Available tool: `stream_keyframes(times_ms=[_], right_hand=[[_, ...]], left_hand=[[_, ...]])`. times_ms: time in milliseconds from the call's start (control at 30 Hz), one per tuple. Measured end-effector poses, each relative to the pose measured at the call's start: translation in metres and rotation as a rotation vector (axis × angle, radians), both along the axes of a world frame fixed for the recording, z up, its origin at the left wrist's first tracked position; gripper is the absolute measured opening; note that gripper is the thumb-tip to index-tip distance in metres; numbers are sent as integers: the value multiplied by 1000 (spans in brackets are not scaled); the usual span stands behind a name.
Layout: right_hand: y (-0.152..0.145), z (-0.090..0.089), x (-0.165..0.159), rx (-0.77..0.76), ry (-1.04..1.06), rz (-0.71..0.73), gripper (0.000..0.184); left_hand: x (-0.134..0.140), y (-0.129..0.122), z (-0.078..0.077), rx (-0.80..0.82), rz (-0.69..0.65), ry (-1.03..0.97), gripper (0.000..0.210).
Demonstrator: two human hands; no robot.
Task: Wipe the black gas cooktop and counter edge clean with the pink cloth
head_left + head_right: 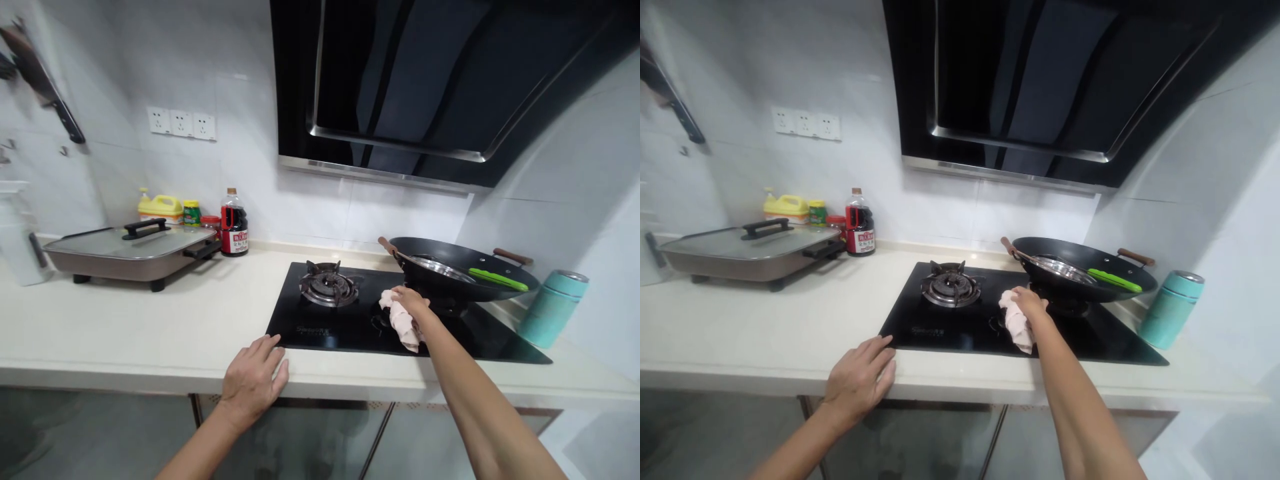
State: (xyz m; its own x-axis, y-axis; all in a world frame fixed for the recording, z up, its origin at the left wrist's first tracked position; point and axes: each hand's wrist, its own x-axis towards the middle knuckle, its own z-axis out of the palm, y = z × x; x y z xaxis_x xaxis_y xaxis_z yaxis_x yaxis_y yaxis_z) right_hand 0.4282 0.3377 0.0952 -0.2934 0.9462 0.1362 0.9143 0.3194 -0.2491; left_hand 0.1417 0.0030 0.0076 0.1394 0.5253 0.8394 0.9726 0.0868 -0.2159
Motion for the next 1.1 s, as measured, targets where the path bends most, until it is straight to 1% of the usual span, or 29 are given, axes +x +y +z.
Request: stream_keyframes(times_ms=[67, 167, 233, 333, 467, 533, 633, 700, 767, 833, 867, 900, 967, 1033, 1100], right_hand=[[1, 0, 5, 6, -48, 76, 37], [-7, 1, 13, 43, -134, 125, 34], [-22, -3, 18, 102, -194, 132, 37], [-52, -13, 25, 207, -271, 126, 43], [-87, -28, 35, 333, -294, 134, 48], [-99, -37, 41, 363, -252, 142, 50], [-115, -51, 55, 315, -88, 176, 52], [-123, -59, 68, 267, 70, 258, 55], [-129, -64, 87, 214, 210, 367, 51], [-128, -62, 112, 204, 301, 424, 46], [-124, -59, 127, 229, 332, 411, 46], [-117, -55, 143, 268, 358, 367, 46], [-94, -49, 179, 330, 388, 224, 50], [-64, -48, 215, 301, 384, 71, 55], [-35, -55, 243, 224, 361, -61, 59]], left_hand=[[0, 0, 0, -6, 3, 6, 17], [1, 1, 0, -1, 4, -5, 17], [2, 1, 0, 0, 1, -15, 16], [3, 0, 0, -5, -1, -18, 14], [4, 0, 2, -11, -1, -22, 15], [4, 0, 2, -18, -7, -33, 16], [4, 0, 1, -22, -16, -49, 15], [4, 0, 1, -22, -19, -54, 15], [4, -1, 1, -24, -18, -56, 15], [5, -1, 1, -25, -16, -54, 15], [5, -1, 1, -26, -18, -54, 15], [5, -1, 1, -28, -21, -56, 15], [5, -2, 1, -33, -25, -64, 15], [5, -1, 1, -33, -21, -71, 16], [4, 0, 0, -31, -19, -72, 17]])
